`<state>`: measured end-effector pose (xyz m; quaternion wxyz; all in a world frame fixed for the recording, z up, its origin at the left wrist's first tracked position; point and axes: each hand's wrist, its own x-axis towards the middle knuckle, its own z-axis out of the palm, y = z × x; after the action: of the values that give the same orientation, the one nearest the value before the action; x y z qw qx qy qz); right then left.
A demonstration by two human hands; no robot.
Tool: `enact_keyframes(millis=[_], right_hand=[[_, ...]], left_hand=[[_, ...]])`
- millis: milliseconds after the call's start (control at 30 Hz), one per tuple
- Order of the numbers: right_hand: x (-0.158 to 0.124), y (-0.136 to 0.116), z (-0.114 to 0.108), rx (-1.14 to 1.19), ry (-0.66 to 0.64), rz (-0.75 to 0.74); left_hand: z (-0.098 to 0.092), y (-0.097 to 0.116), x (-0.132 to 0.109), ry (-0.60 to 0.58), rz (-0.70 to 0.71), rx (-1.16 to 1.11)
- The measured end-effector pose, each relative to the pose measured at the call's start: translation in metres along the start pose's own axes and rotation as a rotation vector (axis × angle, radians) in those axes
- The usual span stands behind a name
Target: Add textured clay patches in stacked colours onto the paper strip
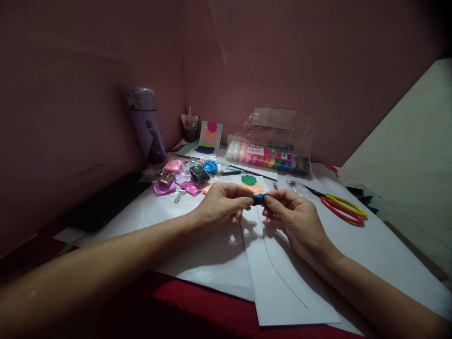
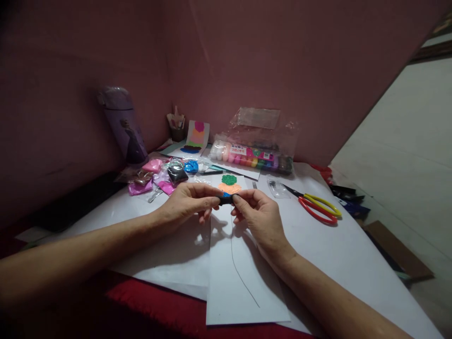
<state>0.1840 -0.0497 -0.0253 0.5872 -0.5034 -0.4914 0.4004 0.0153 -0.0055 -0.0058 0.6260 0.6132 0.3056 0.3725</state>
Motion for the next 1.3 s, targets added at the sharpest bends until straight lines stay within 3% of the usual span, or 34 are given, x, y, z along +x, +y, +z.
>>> enact_keyframes(millis=[167,267,633,867,1067,1167,1300], right_hand=[[-0.007,-0.005,0.004,-0.148,-0.074,-0.127],[-0.010,-0.007,0.007,-0.150,-0.105,-0.179],[-0.012,-0.008,0.007,-0.098,-0.200,-0.116],[-0.009,-0.007,0.007,-0.066,-0.190,-0.096],[-0.002,-0.001,0.002,0.074,-0.037,-0.054],[0.001,0.001,0.000,0.092,0.015,-0.022],[0.001,0.005,-0.002,0.060,-0.042,-0.030]], left_hand=[[0.001,-0.001,-0.001,-0.119,-0.051,0.004],[0.002,-0.001,-0.002,-0.124,-0.067,0.036],[0.001,0.002,-0.002,-0.116,-0.053,0.100],[0.003,0.001,0.000,-0.048,-0.052,0.122],[0.001,0.001,0.000,0.071,0.001,0.030],[-0.002,0.001,-0.001,0.056,0.024,0.000],[-0.003,-0.001,0.000,-0.005,0.023,-0.015]])
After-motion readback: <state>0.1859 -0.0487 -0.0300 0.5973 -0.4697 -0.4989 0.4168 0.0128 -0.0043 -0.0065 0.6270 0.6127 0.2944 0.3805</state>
